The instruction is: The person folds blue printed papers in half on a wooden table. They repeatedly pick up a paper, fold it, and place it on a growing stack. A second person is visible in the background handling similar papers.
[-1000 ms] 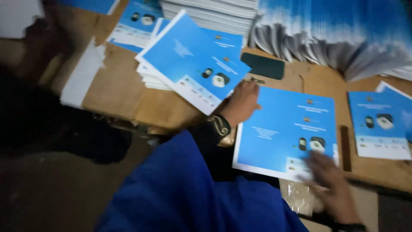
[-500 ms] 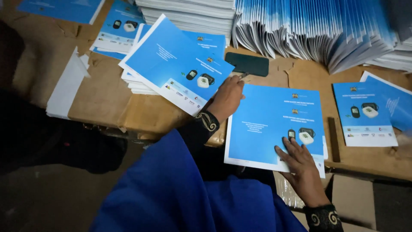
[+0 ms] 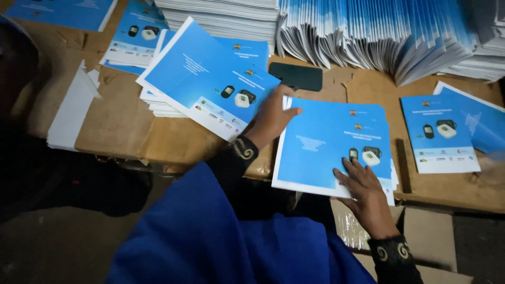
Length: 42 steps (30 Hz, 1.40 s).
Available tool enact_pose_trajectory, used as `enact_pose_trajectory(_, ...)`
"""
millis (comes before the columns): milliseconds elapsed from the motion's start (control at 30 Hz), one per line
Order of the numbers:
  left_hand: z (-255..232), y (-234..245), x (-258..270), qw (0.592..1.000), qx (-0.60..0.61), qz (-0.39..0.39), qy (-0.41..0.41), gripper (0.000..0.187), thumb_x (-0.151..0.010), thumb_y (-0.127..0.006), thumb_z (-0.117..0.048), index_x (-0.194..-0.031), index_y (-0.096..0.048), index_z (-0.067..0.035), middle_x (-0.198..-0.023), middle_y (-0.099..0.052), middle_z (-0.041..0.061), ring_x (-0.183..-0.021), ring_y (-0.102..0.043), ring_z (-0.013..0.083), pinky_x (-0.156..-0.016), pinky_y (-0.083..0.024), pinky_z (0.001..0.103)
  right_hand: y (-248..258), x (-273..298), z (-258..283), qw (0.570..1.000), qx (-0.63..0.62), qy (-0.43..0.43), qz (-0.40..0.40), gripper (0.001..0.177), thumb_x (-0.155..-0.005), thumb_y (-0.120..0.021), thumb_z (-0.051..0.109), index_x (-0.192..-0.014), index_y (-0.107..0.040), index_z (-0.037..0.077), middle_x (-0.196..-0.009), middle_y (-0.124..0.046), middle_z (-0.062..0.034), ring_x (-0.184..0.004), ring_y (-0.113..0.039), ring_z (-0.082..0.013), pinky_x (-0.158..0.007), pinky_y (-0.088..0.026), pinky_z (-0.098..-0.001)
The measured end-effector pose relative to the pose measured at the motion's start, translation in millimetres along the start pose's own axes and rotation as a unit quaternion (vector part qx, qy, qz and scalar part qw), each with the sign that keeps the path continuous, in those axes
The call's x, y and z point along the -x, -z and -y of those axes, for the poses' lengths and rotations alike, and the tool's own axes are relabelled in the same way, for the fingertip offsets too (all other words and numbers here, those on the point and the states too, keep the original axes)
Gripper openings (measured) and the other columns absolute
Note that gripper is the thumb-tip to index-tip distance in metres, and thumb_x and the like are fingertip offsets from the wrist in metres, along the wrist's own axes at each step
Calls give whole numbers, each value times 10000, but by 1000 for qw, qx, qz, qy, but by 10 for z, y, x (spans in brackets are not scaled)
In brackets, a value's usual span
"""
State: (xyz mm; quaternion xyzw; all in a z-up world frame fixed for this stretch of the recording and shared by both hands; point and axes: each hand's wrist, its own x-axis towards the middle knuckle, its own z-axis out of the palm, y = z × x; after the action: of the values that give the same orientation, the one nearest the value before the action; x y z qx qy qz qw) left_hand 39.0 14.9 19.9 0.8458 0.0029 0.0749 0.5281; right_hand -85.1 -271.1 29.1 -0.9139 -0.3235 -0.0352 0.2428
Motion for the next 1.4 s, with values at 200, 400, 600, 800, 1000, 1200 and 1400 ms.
enact_pose_trajectory(200, -362, 429, 639, 992, -15, 115, -58, 574, -1032, -360, -235, -1547, -107, -219, -1225, -602, 274, -1074, -605, 444, -890, -532, 525, -60, -91, -117, 999, 8, -29, -36, 638, -751, -684, 481, -1337, -587, 248, -1402, -546, -67, -1335, -451, -316, -1117, -316, -494)
enact_pose_trajectory(400, 18, 436, 618, 923, -222, 125, -288, 660, -847, -552, -7, -1456, -422, -224, -1034, -658, 103, -980, -651, 331, -821, -527, 439, -53, -152, -172, 999, 7, -26, -26, 576, -763, -681, 440, -1294, -615, 228, -1356, -585, -58, -1301, -496, -297, -1100, -388, -442)
enact_pose_trajectory(600, 100, -169, 330, 819, -123, 50, -558, 220, -980, -521, -100, -1152, -626, -188, -1180, -580, 122, -1110, -560, 329, -980, -436, 492, 109, -110, -139, 996, -28, -81, -32, 668, -677, -781, 459, -1296, -620, 265, -1309, -619, -30, -1265, -533, -253, -1054, -430, -436)
enact_pose_trajectory(800, -840, 249, 464, 949, 146, 7, -278, 75, -843, -757, -195, -861, -723, -260, -851, -723, -94, -885, -711, 133, -833, -544, 266, 665, 363, -537, 956, -84, -206, -190, 444, -668, -826, 35, -1099, -726, 65, -957, -715, -157, -1009, -655, -355, -943, -485, -447)
enact_pose_trajectory(1000, -1205, 248, 481, 965, 184, -128, -133, 402, -696, -862, -307, -943, -604, -124, -762, -643, 28, -717, -611, 166, -684, -501, 342, 1136, -41, -422, 793, -374, -135, -462, 440, -703, -822, -90, -1047, -600, 73, -987, -613, 8, -961, -636, -131, -985, -530, -294)
enact_pose_trajectory(1200, -456, 153, 503, 986, 156, -41, -36, 504, -689, -877, -266, -1066, -592, -89, -891, -681, 108, -833, -633, 227, -776, -488, 381, 639, -167, -504, 788, -430, -251, -362, 526, -711, -770, -30, -1160, -520, 82, -836, -621, -35, -627, -588, -158, -559, -571, -334)
enact_pose_trajectory(1400, -537, 203, 527, 988, 144, -41, -32, 513, -751, -825, -327, -1149, -599, -96, -982, -706, 132, -929, -685, 266, -801, -504, 390, 566, -188, -344, 792, -411, -258, -370, 349, -773, -769, 1, -969, -511, 130, -694, -548, 44, -505, -495, -50, -409, -404, -222)
